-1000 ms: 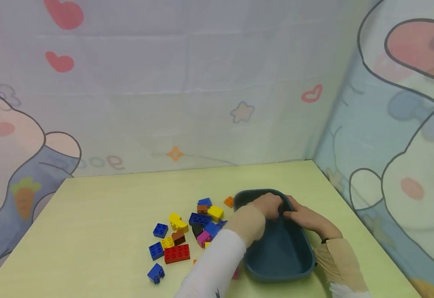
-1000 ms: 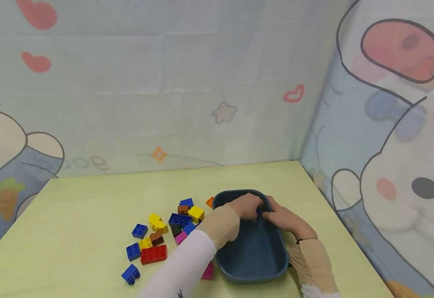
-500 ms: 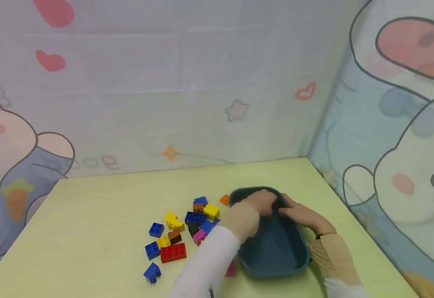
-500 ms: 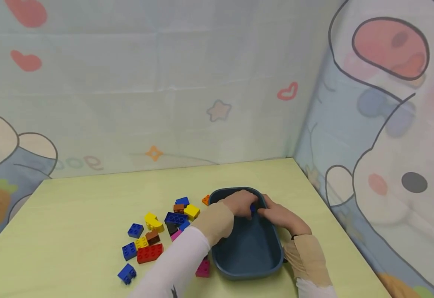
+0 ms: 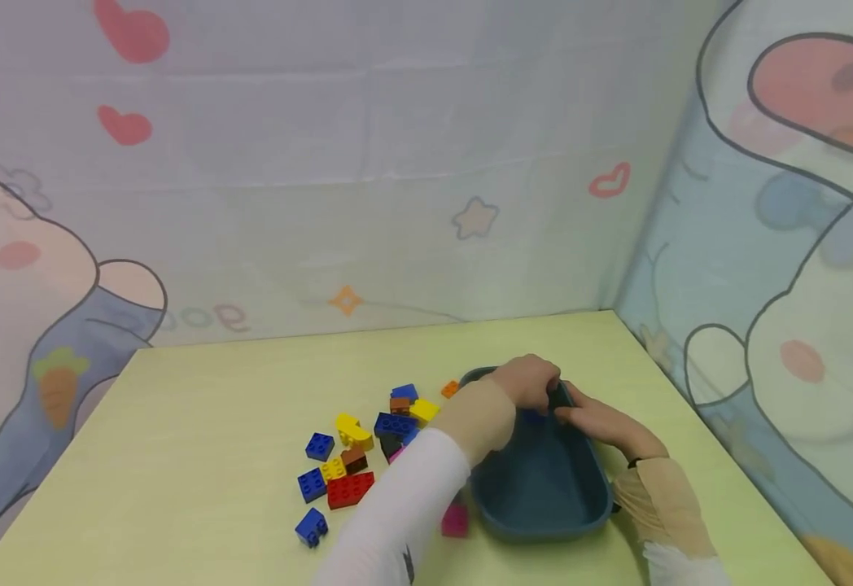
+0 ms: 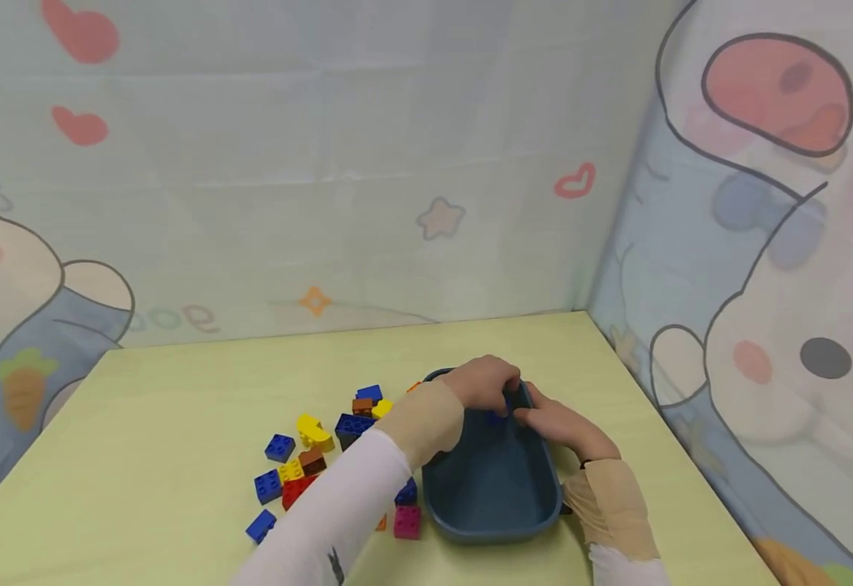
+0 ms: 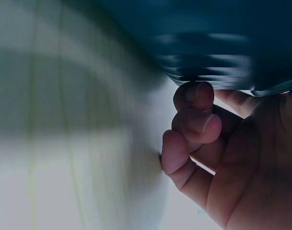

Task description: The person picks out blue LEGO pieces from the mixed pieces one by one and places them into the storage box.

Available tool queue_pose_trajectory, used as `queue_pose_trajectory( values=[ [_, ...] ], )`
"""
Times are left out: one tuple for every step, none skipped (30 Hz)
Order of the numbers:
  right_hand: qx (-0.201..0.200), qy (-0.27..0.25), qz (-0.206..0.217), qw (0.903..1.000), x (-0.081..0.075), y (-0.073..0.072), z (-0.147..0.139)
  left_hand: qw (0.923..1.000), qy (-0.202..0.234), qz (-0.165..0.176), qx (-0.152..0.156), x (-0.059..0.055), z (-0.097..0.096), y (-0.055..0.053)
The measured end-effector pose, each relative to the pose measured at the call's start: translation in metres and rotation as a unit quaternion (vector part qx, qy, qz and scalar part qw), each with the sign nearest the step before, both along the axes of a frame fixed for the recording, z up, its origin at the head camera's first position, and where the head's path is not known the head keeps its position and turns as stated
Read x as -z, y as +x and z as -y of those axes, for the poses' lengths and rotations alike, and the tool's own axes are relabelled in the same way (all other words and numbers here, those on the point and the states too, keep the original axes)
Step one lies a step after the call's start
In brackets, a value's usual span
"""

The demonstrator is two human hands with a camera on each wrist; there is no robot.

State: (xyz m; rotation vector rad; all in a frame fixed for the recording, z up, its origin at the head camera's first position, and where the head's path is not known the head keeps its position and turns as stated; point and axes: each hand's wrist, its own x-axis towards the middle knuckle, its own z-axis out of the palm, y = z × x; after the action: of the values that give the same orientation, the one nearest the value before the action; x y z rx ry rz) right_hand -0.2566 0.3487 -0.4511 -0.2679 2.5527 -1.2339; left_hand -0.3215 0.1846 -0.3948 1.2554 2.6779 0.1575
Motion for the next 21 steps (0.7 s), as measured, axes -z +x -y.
queue_pose_trajectory(
  values=[
    [0.002,-0.002,0.004,1.0,0.0,0.0,0.0,1.0,-0.001,-0.006,0.002,-0.002,0.001,0.0],
    [0.001,-0.002,0.006,1.0,-0.001,0.0,0.0,0.9999,-0.003,-0.01,0.005,-0.004,0.002,0.0],
    [0.002,-0.007,0.007,1.0,-0.001,-0.001,0.0,0.9998,-0.005,-0.015,0.007,-0.006,0.004,0.0],
    [0.0,-0.01,0.007,0.9999,-0.001,-0.001,0.0,0.9998,-0.006,-0.019,0.009,-0.009,0.006,0.0],
    [-0.001,-0.015,0.009,0.9999,0.0,-0.002,0.0,0.9997,-0.007,-0.021,0.01,-0.012,0.008,0.001],
    [-0.005,-0.017,0.009,0.9998,0.0,-0.002,0.0,0.9996,-0.006,-0.023,0.012,-0.015,0.011,0.001],
    [-0.002,-0.018,0.009,0.9998,0.0,-0.002,0.001,0.9995,-0.007,-0.025,0.018,-0.018,0.014,0.001],
    [-0.003,-0.016,0.008,0.9998,0.0,-0.003,0.001,0.9994,-0.007,-0.026,0.023,-0.021,0.018,0.001],
    [-0.003,-0.015,0.008,0.9999,0.001,-0.003,0.001,0.9993,-0.006,-0.026,0.026,-0.024,0.023,0.0],
    [-0.003,-0.011,0.006,0.9999,0.001,-0.004,0.002,0.9991,-0.005,-0.028,0.03,-0.027,0.028,0.0],
    [-0.001,-0.008,0.002,1.0,0.001,-0.005,0.002,0.9989,-0.005,-0.032,0.034,-0.03,0.034,-0.001],
    [-0.001,-0.003,0.0,1.0,0.0,-0.006,0.003,0.9988,-0.005,-0.034,0.036,-0.033,0.042,-0.002],
    [0.001,-0.001,-0.003,1.0,0.0,-0.007,0.004,0.9987,-0.007,-0.036,0.036,-0.036,0.05,-0.003],
    [-0.001,0.001,-0.005,1.0,-0.001,-0.008,0.005,0.9986,-0.009,-0.04,0.034,-0.038,0.059,-0.004],
    [-0.002,0.001,-0.006,1.0,-0.002,-0.009,0.006,0.9985,-0.012,-0.043,0.031,-0.041,0.069,-0.005],
    [-0.003,0.002,-0.006,1.0,-0.003,-0.01,0.007,0.9985,-0.014,-0.045,0.028,-0.043,0.08,-0.006],
    [-0.004,0.003,-0.004,1.0,-0.003,-0.011,0.008,0.9987,-0.016,-0.044,0.022,-0.044,0.091,-0.006],
    [-0.005,0.005,-0.001,1.0,-0.004,-0.012,0.009,0.999,-0.017,-0.04,0.014,-0.046,0.101,-0.006],
    [-0.006,0.007,0.001,1.0,-0.005,-0.012,0.01,0.9991,-0.019,-0.038,0.008,-0.047,0.113,-0.006],
    [-0.006,0.01,0.003,0.9999,-0.006,-0.013,0.01,0.9992,-0.019,-0.035,0.001,-0.047,0.124,-0.005],
    [-0.005,0.014,0.005,0.9999,-0.006,-0.013,0.01,0.9993,-0.017,-0.033,-0.005,-0.048,0.135,-0.004]
  ],
)
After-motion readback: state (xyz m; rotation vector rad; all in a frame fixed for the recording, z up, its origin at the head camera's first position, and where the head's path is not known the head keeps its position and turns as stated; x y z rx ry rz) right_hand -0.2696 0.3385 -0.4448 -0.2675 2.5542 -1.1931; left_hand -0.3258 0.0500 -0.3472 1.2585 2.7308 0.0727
